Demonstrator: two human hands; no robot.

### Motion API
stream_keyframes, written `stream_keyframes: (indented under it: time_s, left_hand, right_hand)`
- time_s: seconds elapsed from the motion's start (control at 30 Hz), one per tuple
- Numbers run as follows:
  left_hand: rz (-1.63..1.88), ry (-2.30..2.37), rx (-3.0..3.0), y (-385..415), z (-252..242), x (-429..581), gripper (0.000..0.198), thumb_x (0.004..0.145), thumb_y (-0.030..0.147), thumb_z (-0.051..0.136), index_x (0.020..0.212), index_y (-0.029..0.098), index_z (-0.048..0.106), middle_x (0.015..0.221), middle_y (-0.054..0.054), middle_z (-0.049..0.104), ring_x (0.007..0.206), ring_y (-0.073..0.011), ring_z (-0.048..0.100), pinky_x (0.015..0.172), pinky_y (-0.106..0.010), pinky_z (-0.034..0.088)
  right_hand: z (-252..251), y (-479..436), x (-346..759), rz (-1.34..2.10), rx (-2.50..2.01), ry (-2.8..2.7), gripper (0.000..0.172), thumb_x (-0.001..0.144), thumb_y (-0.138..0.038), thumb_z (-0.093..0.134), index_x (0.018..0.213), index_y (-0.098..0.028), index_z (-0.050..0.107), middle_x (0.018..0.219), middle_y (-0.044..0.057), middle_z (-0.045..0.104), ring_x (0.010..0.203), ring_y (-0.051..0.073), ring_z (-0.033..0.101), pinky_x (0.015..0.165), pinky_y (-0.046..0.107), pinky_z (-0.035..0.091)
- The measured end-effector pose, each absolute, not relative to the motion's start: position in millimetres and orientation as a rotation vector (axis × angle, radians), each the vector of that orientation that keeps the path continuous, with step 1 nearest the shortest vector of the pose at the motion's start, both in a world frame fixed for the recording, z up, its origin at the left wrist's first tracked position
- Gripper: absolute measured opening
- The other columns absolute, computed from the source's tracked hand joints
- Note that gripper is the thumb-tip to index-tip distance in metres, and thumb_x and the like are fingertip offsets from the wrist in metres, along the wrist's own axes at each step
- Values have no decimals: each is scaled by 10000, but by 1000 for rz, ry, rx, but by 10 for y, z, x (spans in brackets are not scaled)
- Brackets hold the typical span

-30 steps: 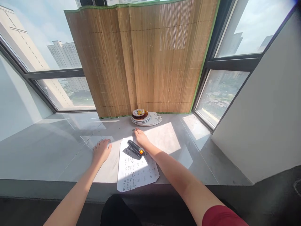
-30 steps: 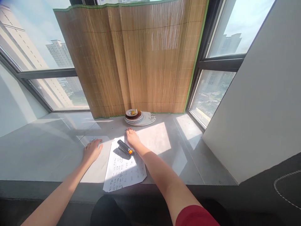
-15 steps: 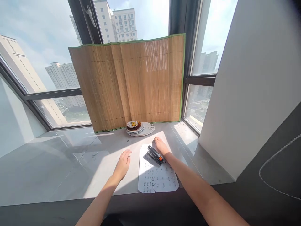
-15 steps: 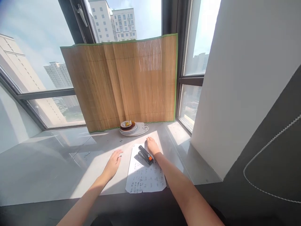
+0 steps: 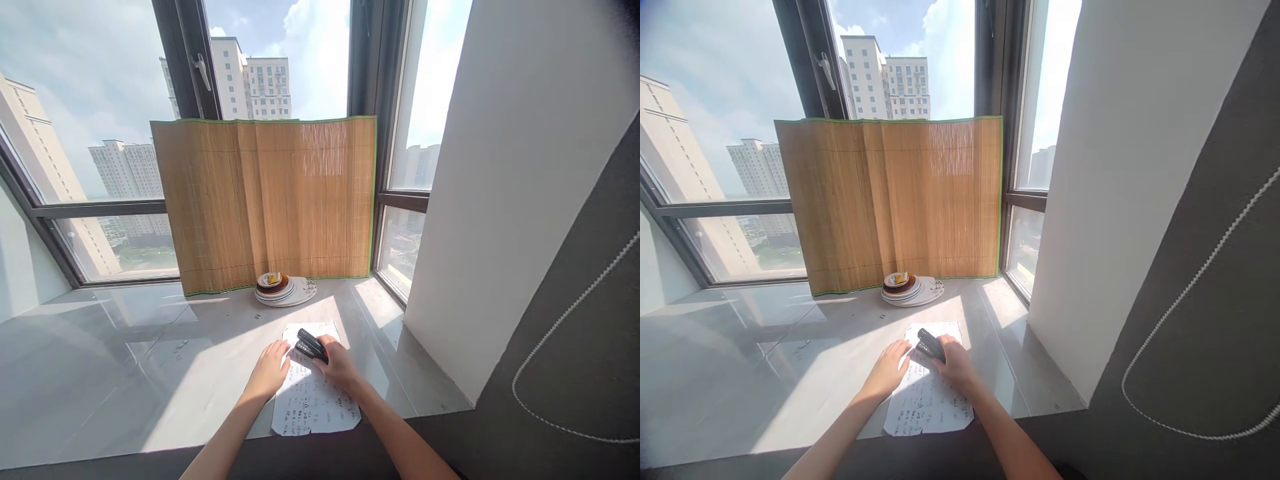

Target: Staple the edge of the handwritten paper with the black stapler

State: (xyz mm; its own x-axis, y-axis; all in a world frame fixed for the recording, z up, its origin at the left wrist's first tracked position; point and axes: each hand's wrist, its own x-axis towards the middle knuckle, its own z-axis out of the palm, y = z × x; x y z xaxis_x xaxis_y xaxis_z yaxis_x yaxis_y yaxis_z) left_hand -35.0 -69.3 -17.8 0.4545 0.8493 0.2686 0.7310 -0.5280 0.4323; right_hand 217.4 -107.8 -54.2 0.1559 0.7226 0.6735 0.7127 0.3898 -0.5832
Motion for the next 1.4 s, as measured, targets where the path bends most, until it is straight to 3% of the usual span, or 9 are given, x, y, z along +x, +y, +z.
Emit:
stream_keyframes:
  time_s: [0.13, 0.27, 0.4, 0.53, 0.73, 0.83, 0.93, 1.1, 1.4]
  left_hand:
    - [667, 1351, 2426, -707, -142, -330, 394, 999, 256, 517, 1314, 287, 753, 1401, -119, 736, 1364, -321, 653, 1185, -467, 512]
    - [642, 1360, 2453, -735, -98, -329, 372, 995, 254, 522, 1288, 264, 751, 1315, -124, 744, 1273, -319, 668, 1147, -460, 517]
    - [613, 1345, 2475, -759, -64, -318, 396, 987, 259, 521, 1306, 244, 755, 1339, -135, 737, 1308, -335, 644, 1153, -479, 511]
    - [656, 1316, 2380, -748, -97, -321, 405, 989, 278, 528, 1324, 303, 754, 1384, -101, 734, 1360, -298, 622, 1213, -457, 480]
    - [994, 1132, 2006, -691, -205, -357, 372, 806, 288, 752, 1174, 321, 791, 1299, -108, 761, 1238, -372, 675, 1167, -533, 503]
    - [1043, 1116, 1862, -672, -232, -383, 425, 768, 236, 759, 1191, 275, 770, 1313, -126, 756, 1217, -367, 689, 1136, -517, 524]
    - [969, 1131, 1923, -683, -226, -398, 453, 791, 177, 702, 1240, 228, 735, 1346, -138, 741, 1256, -344, 682, 1148, -496, 517]
    - [1036, 1023, 1741, -677, -156, -444, 429, 902, 161, 602, 1320, 161, 698, 1485, -163, 696, 1369, -299, 629, 1235, -486, 438]
    - [1245, 916, 1096, -449, -151, -862, 609, 1131, 374, 123, 1441, 127, 586, 1635, -265, 578, 1426, -311, 635, 1176, -567, 491]
  right_hand:
    - [-438, -1017, 2374, 283, -1210, -1694, 357, 823, -236, 743, 1144, -367, 832, 1064, 66, 831, 956, 351, 787, 778, 483, 644]
    - [-324, -1097, 2521, 328, -1186, -1592, 344, 852, -392, 777, 1176, -291, 833, 1121, 91, 831, 973, 315, 767, 828, 468, 635]
    - [-233, -1243, 2584, 303, -1290, -1425, 454, 1026, -540, 551, 805, -243, 814, 816, 70, 738, 814, 239, 671, 791, 385, 547]
    - [-178, -1290, 2574, 403, -1327, -1387, 557, 1009, -586, 516, 647, -217, 724, 575, -13, 520, 570, 158, 495, 616, 311, 386]
    - [-196, -1288, 2539, 438, -1442, -1364, 562, 985, -542, 513, 534, -273, 314, 511, -56, 291, 526, 124, 325, 548, 291, 265]
    - [-182, -1299, 2542, 450, -1465, -1367, 572, 998, -579, 504, 540, -272, 352, 510, -51, 332, 528, 132, 351, 546, 291, 295]
    - [-104, -1292, 2547, 360, -1432, -1407, 561, 1011, -635, 491, 646, -230, 621, 606, -4, 540, 609, 164, 481, 605, 300, 397]
    - [30, -1167, 2467, 354, -1376, -1691, 509, 888, -636, 718, 1170, -218, 793, 1198, 132, 785, 1026, 274, 692, 802, 377, 571]
    - [56, -1130, 1911, 139, -1293, -1800, 210, 950, -407, 732, 987, -201, 757, 952, 101, 776, 865, 265, 686, 767, 385, 547]
